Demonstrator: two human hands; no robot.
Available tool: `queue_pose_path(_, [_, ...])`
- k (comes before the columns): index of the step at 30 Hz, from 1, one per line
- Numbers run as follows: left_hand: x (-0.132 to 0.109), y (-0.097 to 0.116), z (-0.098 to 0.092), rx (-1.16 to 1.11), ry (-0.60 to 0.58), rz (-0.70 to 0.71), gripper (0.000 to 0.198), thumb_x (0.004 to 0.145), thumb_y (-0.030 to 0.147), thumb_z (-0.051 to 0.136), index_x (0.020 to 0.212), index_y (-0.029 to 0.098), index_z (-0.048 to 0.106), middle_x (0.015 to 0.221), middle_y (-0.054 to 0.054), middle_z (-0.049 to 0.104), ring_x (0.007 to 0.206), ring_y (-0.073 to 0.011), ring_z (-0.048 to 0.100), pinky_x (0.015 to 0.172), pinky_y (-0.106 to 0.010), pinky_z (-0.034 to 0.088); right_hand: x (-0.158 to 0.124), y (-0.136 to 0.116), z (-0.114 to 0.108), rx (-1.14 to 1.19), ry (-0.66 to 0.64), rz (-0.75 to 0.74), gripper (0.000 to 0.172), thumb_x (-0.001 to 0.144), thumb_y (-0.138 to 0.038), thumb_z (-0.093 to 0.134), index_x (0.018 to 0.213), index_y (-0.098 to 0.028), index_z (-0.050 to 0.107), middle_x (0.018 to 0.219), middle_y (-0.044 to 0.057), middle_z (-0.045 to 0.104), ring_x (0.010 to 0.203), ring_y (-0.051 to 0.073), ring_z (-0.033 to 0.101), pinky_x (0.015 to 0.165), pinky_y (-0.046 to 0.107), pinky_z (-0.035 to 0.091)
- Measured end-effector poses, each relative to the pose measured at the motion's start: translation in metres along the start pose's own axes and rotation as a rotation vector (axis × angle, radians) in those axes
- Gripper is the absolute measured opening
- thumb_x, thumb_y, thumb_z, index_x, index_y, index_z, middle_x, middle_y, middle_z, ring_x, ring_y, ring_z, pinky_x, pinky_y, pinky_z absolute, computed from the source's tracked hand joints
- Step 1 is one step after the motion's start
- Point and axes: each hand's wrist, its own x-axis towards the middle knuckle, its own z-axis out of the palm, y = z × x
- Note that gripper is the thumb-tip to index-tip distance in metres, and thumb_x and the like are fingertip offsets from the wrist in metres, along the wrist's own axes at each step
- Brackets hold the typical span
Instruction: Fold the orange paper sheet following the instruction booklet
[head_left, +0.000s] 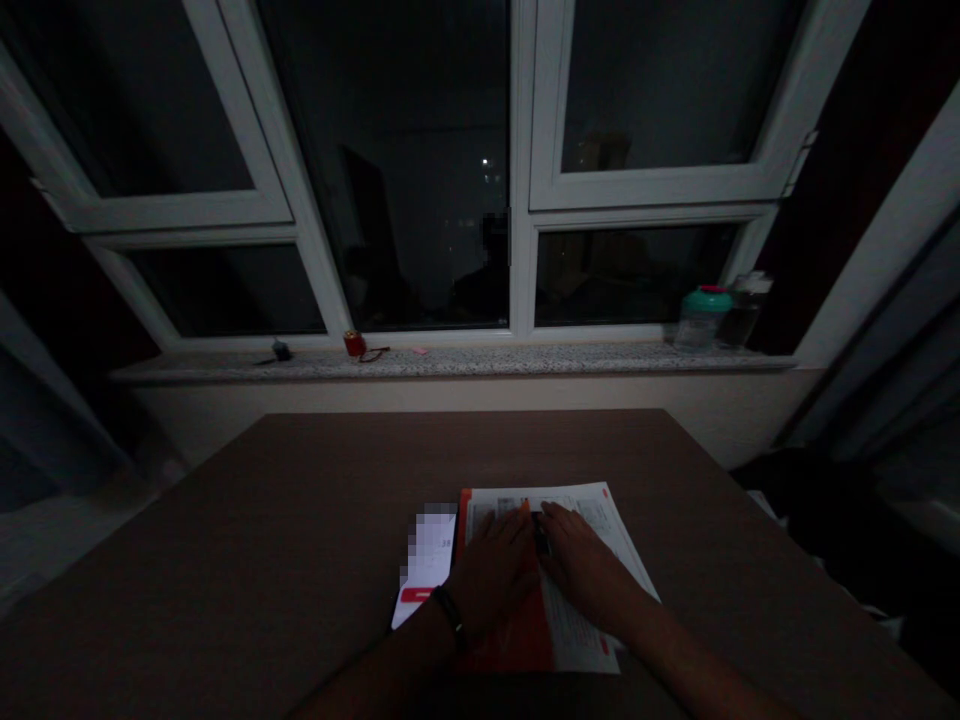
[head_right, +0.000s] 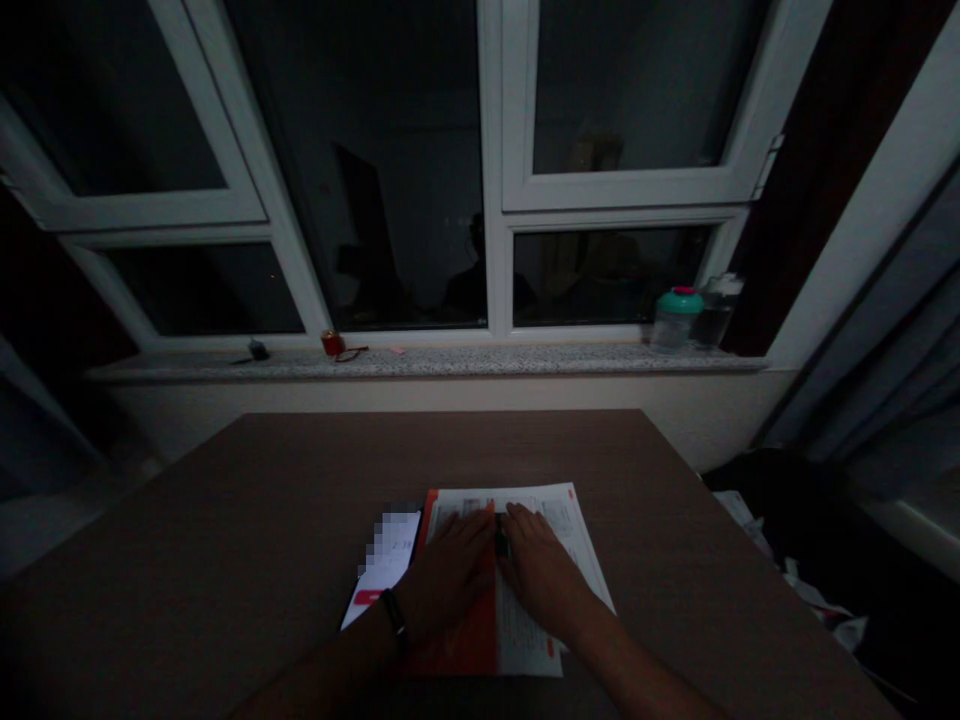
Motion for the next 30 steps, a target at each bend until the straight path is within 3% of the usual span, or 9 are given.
queue_pose_path(4, [-0.003, -0.002, 0.002, -0.012, 0.008, 0.041, 0.067, 0.099, 0.033, 0.052, 0.155, 0.017, 0.02, 0.159, -0.013, 0.027, 0.147, -0.0265, 0.022, 0.12, -0.053, 0.018, 0.002, 0.002, 0.002, -0.005, 0.006, -0.009, 0.051, 0.09, -0.013, 0.048, 0.141, -0.004, 0.048, 0.149, 0.022, 0.045, 0.141, 0.031, 0.039, 0.12, 0.05, 0.029])
queue_pose_path(10, [-0.008, -0.003, 0.008, 0.007, 0.001, 0.044, 0.073, 0.101, 0.037, 0.047, 0.158, 0.015, 0.006, 0.162, -0.013, 0.015, 0.149, -0.0265, 0.014, 0.12, -0.053, 0.017, 0.0, 0.006, 0.011, -0.027, -0.029, -0.013, 0.057, 0.095, -0.02, 0.044, 0.15, -0.009, 0.036, 0.159, 0.019, 0.031, 0.148, 0.029, 0.026, 0.121, 0.052, 0.026])
queue_pose_path(23, [-0.01, 0.004, 0.01, 0.016, 0.024, 0.008, 0.072, 0.104, 0.039, 0.04, 0.158, 0.016, -0.001, 0.162, -0.014, 0.012, 0.149, -0.0279, 0.012, 0.12, -0.052, 0.018, -0.002, 0.003, 0.013, -0.072, -0.08, 0.027, 0.057, 0.099, -0.024, 0.039, 0.153, -0.007, 0.032, 0.16, 0.017, 0.026, 0.15, 0.028, 0.02, 0.122, 0.052, 0.021])
queue_pose_path(30, [-0.011, 0.004, 0.011, 0.028, -0.019, -0.062, 0.069, 0.104, 0.041, 0.041, 0.157, 0.009, 0.01, 0.162, -0.014, 0.01, 0.15, -0.0259, 0.009, 0.121, -0.049, 0.013, -0.003, 0.005, 0.013, -0.096, -0.064, 0.051, 0.057, 0.099, -0.025, 0.038, 0.152, -0.004, 0.032, 0.159, 0.018, 0.025, 0.149, 0.028, 0.021, 0.122, 0.051, 0.023])
